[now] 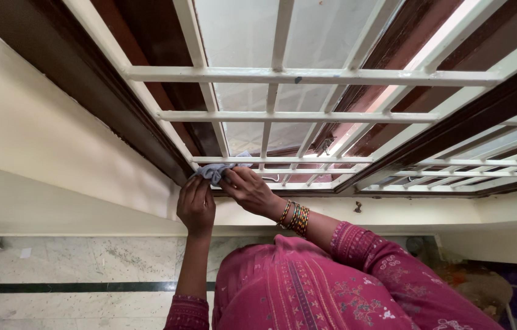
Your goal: The person cleans a white metal window grill using a blue cloth by hand, wiping the horizontal and vertical bars.
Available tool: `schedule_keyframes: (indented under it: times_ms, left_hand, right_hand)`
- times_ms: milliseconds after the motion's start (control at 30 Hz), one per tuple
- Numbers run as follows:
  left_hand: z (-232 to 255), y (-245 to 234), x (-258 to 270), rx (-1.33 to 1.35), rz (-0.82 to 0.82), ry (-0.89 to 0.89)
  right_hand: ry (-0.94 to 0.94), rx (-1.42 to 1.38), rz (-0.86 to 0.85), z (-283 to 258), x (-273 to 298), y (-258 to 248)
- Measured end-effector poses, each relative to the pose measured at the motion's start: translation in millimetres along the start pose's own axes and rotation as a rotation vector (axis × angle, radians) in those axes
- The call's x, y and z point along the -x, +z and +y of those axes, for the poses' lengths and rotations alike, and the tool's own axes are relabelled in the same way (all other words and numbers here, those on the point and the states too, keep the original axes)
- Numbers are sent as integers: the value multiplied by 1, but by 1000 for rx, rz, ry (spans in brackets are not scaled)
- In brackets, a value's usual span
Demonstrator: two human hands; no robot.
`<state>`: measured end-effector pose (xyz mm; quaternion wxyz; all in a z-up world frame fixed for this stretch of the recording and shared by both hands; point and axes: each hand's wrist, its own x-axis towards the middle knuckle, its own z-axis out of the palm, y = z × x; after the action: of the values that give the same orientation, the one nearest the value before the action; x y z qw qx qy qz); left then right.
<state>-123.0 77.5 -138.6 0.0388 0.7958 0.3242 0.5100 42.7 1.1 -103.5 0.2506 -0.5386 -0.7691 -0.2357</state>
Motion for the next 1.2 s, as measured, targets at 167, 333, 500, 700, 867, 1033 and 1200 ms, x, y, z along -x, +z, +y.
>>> schedule_keyframes:
  times_ms: [167, 333, 500, 700, 867, 1033, 1200]
  left_hand:
    - [24, 13, 7, -16, -29, -26]
    - [56, 33, 12, 159, -92, -56]
    - [90, 51, 6, 270, -171, -5]
    - [135, 91, 3, 395, -285, 201]
    - [162, 148, 43, 435, -413, 345]
    - [161, 178, 81, 403, -657, -33]
    - [164, 160, 78, 677, -611, -379]
  right_hand:
    - [95, 25, 41, 7, 20, -12]
    - [160, 62, 54, 13, 52, -27]
    - [242, 93, 123, 31, 92, -41]
    - [412, 168, 174, 53, 164, -63]
    - [786, 167, 127, 71, 238, -59]
    - [959, -106, 181, 62, 261, -32]
    - [991, -449, 202, 62, 233, -29]
